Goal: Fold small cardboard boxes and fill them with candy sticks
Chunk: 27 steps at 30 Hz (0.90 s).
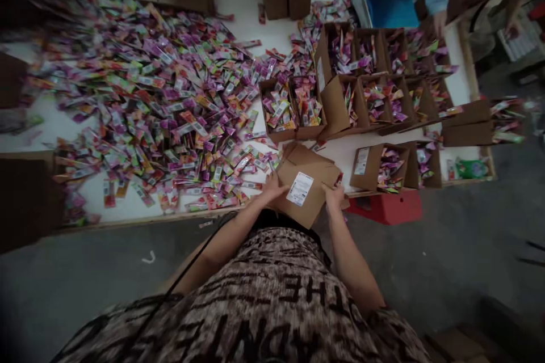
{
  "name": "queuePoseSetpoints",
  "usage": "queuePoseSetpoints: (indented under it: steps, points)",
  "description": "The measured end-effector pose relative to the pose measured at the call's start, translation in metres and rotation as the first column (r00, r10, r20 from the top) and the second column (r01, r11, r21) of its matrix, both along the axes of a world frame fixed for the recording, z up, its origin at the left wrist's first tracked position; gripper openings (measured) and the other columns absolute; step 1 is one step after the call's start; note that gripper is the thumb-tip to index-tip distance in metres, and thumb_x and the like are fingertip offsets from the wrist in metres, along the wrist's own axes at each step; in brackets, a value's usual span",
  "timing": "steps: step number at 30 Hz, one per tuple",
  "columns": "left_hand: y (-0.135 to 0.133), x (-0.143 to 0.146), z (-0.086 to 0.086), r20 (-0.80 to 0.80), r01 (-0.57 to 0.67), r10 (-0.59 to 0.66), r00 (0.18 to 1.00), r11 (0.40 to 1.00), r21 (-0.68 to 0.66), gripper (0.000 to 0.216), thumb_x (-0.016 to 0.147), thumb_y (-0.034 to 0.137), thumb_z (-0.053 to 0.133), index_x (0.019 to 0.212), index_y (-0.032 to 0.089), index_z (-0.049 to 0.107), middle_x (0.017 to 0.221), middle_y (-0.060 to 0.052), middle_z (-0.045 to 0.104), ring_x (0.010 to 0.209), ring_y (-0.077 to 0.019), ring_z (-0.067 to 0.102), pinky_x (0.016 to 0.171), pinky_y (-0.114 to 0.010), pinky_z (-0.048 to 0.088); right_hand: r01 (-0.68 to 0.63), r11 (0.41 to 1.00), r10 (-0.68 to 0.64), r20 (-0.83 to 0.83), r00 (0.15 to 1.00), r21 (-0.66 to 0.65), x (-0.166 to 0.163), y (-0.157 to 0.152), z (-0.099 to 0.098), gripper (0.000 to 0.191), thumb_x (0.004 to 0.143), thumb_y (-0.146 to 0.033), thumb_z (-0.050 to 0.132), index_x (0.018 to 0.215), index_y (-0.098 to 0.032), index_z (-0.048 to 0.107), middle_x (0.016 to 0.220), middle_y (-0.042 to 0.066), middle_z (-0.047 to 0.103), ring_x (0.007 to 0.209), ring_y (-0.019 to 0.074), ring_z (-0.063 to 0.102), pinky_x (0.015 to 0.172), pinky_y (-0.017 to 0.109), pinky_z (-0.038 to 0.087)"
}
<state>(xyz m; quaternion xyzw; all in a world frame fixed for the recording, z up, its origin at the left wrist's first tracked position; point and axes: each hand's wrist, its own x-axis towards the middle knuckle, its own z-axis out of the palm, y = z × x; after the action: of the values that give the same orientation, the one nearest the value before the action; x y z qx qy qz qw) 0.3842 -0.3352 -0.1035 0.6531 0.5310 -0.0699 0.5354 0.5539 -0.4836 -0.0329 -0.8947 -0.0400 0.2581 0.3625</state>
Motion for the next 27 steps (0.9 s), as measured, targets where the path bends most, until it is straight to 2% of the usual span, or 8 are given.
queuePoseSetpoints:
  steps: [3,5,9,12,14,17,20,27]
  points:
    - [-0.01,-0.005,0.013,-0.049,0.098,-0.097,0.994,0.995,0.014,0.095,0.074,0.05,0.08,0.152,0.012,0.041,0.162,-0.028,0.037,0.153,-0.0459,0.028,0.121,-0.055,0.03,0.187,0.973,-0.162,-0.171,0.972,0.138,0.017,-0.015,0.018,0.044,0.056,-0.05,0.081,0.075,-0.019,0.057,0.059,-0.002,0.06,0.059,0.0187,0.061,0.059,0.031,0.053]
    - [0.0,-0.013,0.041,0.019,0.075,-0.078,0.997,0.989,0.124,0.097,0.079,0.052,0.076,0.158,0.015,0.033,0.163,-0.026,0.035,0.154,-0.0431,0.026,0.123,-0.053,0.028,0.126,0.949,-0.077,-0.176,0.981,0.29,0.02,-0.019,0.035,0.045,0.058,-0.054,0.079,0.077,-0.019,0.058,0.066,0.0,0.064,0.064,0.0185,0.062,0.062,0.032,0.054]
    - [0.03,-0.034,0.134,0.248,-0.054,-0.1,0.964,0.835,0.547,0.103,0.082,0.062,0.073,0.163,0.021,0.026,0.168,-0.018,0.029,0.159,-0.0387,0.013,0.126,-0.054,0.019,-0.363,0.858,0.324,0.167,0.931,0.363,-0.014,0.001,0.086,0.035,0.077,-0.051,0.071,0.09,-0.019,0.068,0.089,0.007,0.073,0.086,0.0227,0.067,0.079,0.035,0.055]
    - [0.046,-0.057,0.191,0.402,-0.098,-0.165,0.901,0.825,0.557,0.067,0.085,0.059,0.07,0.141,0.024,0.059,0.139,-0.013,0.063,0.139,-0.0362,0.049,0.116,-0.05,0.036,-0.676,0.669,0.589,0.334,0.736,0.31,-0.058,0.028,0.122,0.032,0.09,-0.047,0.062,0.104,-0.022,0.074,0.106,0.01,0.076,0.099,0.0264,0.068,0.089,0.038,0.054]
    - [0.053,-0.082,0.206,0.504,-0.181,-0.092,0.859,0.865,0.467,0.038,0.086,0.051,0.069,0.109,0.022,0.073,0.107,-0.008,0.073,0.109,-0.0308,0.064,0.103,-0.044,0.047,-0.802,0.537,0.718,0.357,0.597,0.261,-0.076,0.041,0.133,0.034,0.093,-0.045,0.059,0.114,-0.023,0.074,0.112,0.01,0.076,0.102,0.026,0.069,0.091,0.037,0.053]
    - [0.059,-0.13,0.196,0.607,-0.477,0.199,0.769,0.811,0.339,0.024,0.082,0.044,0.07,0.087,0.021,0.069,0.086,-0.003,0.068,0.087,-0.0239,0.062,0.088,-0.036,0.05,-0.893,0.447,0.856,0.266,0.444,0.053,-0.071,0.044,0.128,0.028,0.089,-0.044,0.067,0.104,-0.022,0.077,0.097,0.009,0.078,0.092,0.0255,0.07,0.085,0.034,0.051]
    - [0.061,-0.174,0.166,0.649,-0.706,0.431,0.628,0.667,0.24,0.026,0.082,0.046,0.068,0.085,0.021,0.063,0.082,-0.001,0.062,0.081,-0.0193,0.056,0.08,-0.029,0.047,-0.855,0.516,0.842,0.221,0.493,-0.059,-0.056,0.04,0.108,0.029,0.086,-0.048,0.069,0.079,-0.021,0.076,0.081,0.008,0.076,0.082,0.0251,0.068,0.078,0.033,0.049]
    - [0.047,-0.194,0.117,0.58,-0.812,0.59,0.562,0.529,0.248,0.044,0.075,0.054,0.077,0.095,0.019,0.058,0.089,-0.001,0.055,0.087,-0.0172,0.053,0.09,-0.032,0.045,-0.441,0.776,0.404,0.18,0.897,0.45,-0.117,0.076,0.08,0.049,0.077,-0.067,0.066,0.078,-0.018,0.072,0.081,0.007,0.074,0.078,0.0218,0.065,0.075,0.032,0.05]
